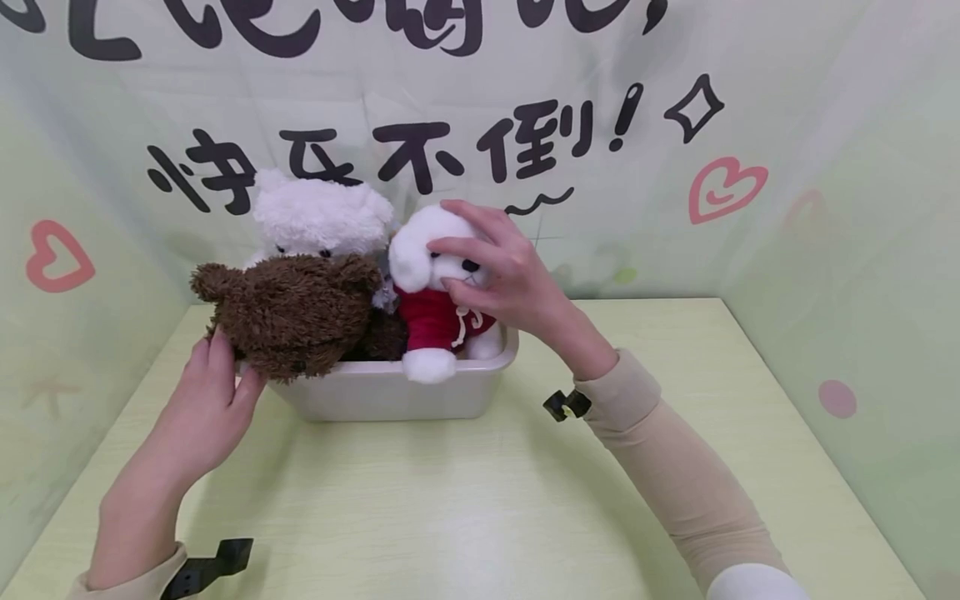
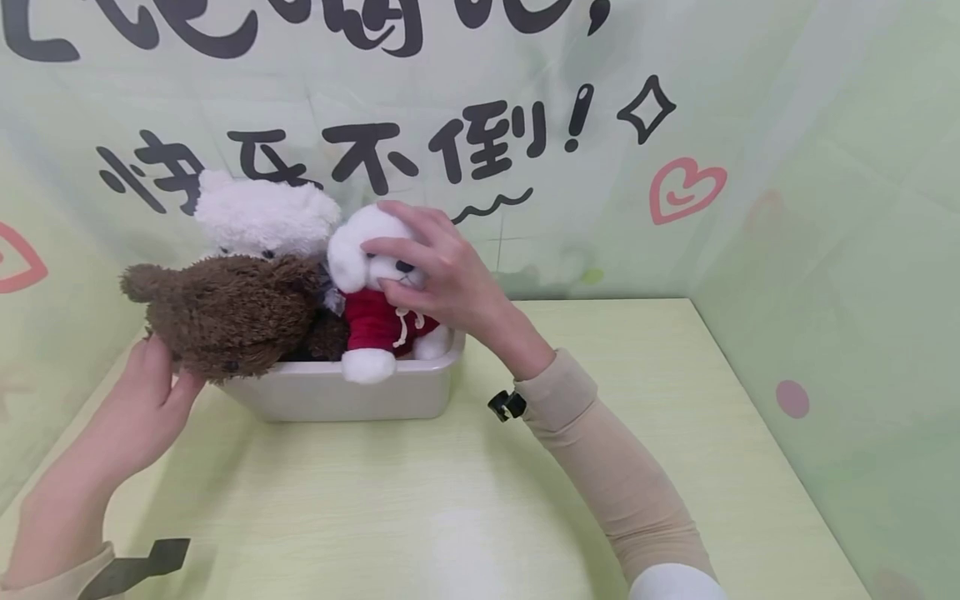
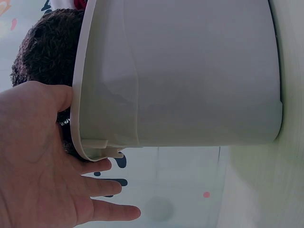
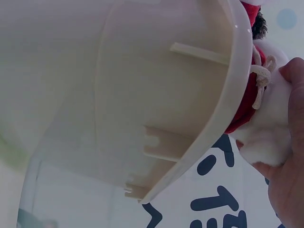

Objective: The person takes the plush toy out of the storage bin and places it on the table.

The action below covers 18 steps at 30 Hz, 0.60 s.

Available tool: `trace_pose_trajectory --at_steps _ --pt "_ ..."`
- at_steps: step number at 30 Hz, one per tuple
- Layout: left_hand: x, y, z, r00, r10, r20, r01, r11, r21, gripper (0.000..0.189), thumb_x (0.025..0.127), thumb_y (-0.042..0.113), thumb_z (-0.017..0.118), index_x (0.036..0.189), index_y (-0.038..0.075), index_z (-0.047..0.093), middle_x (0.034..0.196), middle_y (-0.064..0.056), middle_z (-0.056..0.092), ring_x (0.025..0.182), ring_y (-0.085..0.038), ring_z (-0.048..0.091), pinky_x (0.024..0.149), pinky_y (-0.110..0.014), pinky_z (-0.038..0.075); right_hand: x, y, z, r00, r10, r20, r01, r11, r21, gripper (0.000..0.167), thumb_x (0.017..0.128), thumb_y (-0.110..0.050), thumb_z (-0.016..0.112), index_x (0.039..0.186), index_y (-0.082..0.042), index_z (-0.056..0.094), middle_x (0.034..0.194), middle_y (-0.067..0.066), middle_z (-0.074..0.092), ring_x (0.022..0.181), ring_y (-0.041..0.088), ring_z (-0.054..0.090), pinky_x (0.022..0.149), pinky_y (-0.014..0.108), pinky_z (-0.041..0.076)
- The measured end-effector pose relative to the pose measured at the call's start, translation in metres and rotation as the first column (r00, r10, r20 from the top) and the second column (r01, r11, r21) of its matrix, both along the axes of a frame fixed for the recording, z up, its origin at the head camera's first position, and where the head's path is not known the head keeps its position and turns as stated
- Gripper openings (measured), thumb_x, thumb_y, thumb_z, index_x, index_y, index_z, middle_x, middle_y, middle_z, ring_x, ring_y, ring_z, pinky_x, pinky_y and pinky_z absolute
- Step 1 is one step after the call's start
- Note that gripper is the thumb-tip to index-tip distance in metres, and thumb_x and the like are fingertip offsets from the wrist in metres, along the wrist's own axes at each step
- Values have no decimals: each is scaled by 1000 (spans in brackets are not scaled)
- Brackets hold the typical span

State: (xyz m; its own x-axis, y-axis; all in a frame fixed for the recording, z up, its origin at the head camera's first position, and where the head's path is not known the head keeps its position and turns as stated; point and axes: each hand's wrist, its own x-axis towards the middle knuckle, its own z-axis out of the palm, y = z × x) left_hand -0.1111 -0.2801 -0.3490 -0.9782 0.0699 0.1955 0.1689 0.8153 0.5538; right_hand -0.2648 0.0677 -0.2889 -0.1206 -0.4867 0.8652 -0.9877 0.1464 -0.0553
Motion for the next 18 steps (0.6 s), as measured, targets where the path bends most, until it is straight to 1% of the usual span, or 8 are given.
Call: trace_pose_trajectory --at_steps 6,12,18 --pt "1 0 -1 1000 4 -5 -4 1000 2 66 111 21 29 160 -7 -4 141 -48 21 126 -60 26 92 -71 27 3 0 2 999 -3 -34 2 1000 -18 27 82 -2 75 109 -1 76 132 32 59 117 42 57 101 44 47" --pt "2 0 -1 1000 8 -3 -8 1000 0 67 111 23 29 161 -4 -5 142 -48 21 128 -61 25 93 -72 27 4 -1 4 998 -7 -70 4 999 -52 24 82 -1 75 107 -1 77 129 31 61 117 43 57 102 45 48" --pt "2 1 0 1000 8 2 -8 1000 0 67 112 24 29 161 -4 -7 142 -48 20 128 -62 25 94 -73 27 5 0 5 997 -12 -79 6 997 -72 24 83 -1 75 107 -1 76 129 32 60 118 44 57 104 44 48"
